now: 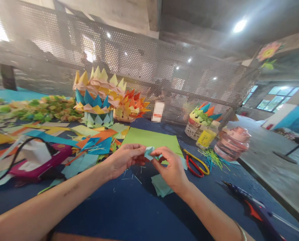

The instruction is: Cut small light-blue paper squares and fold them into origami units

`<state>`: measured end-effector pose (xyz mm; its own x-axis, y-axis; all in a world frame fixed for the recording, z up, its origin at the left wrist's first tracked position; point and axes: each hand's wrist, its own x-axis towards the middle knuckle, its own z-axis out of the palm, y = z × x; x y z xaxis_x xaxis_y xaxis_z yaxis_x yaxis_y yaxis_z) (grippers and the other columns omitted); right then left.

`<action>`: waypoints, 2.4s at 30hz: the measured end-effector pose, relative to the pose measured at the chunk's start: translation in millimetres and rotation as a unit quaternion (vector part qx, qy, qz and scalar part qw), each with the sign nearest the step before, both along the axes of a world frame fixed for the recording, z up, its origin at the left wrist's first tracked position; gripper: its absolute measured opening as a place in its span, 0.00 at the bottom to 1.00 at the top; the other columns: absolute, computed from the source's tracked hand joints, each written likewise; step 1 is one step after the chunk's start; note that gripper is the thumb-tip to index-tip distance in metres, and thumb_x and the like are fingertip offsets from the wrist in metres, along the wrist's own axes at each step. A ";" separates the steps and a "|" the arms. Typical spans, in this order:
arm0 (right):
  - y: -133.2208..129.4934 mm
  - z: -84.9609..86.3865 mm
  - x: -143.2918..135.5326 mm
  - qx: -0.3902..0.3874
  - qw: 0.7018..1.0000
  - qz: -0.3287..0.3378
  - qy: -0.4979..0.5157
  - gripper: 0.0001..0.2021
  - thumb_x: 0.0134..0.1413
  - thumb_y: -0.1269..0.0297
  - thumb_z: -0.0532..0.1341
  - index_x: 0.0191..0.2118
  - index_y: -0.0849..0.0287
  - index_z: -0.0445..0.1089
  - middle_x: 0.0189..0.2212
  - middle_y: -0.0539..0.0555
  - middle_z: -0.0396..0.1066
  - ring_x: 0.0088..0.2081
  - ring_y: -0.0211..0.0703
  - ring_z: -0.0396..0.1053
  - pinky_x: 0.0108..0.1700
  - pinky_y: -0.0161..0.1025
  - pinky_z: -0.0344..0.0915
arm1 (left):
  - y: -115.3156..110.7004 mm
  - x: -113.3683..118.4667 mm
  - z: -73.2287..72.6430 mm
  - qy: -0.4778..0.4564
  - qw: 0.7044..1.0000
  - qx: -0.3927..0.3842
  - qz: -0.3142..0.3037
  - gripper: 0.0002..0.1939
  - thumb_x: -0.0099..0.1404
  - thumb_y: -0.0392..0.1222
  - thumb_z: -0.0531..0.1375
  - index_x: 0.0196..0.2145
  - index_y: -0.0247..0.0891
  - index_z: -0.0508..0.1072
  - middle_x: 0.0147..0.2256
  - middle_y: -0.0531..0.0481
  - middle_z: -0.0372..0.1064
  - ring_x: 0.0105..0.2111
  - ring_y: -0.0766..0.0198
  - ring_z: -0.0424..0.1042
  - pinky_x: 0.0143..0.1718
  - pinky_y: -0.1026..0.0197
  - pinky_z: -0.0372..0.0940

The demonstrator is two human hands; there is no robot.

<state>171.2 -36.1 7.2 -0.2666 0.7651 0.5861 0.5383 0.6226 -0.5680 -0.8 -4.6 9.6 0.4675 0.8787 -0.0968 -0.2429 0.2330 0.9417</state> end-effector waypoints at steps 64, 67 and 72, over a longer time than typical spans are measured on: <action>5.4 -4.7 -1.2 -0.211 0.958 0.016 0.195 0.10 0.50 0.58 0.58 0.34 0.58 0.60 0.25 0.49 0.64 0.27 0.36 0.64 0.27 0.33 0.64 | -0.5 5.5 -2.5 0.153 0.979 0.132 0.020 0.12 0.50 0.47 0.62 0.21 0.34 0.71 0.22 0.49 0.72 0.23 0.67 0.69 0.27 0.65 0.62; 5.9 -4.5 -1.1 -0.212 0.958 0.014 0.192 0.10 0.49 0.59 0.59 0.34 0.58 0.60 0.24 0.48 0.64 0.25 0.35 0.63 0.27 0.33 0.64 | -0.3 5.5 -4.3 0.150 0.979 0.135 0.019 0.12 0.50 0.47 0.62 0.21 0.34 0.71 0.23 0.49 0.73 0.23 0.67 0.69 0.28 0.65 0.63; 5.8 -4.7 -1.1 -0.217 0.956 0.007 0.197 0.11 0.47 0.59 0.60 0.32 0.59 0.61 0.23 0.48 0.64 0.26 0.35 0.63 0.27 0.33 0.64 | 0.0 4.9 -5.7 0.151 0.979 0.138 0.025 0.12 0.49 0.46 0.62 0.20 0.34 0.71 0.22 0.49 0.72 0.22 0.67 0.68 0.27 0.65 0.62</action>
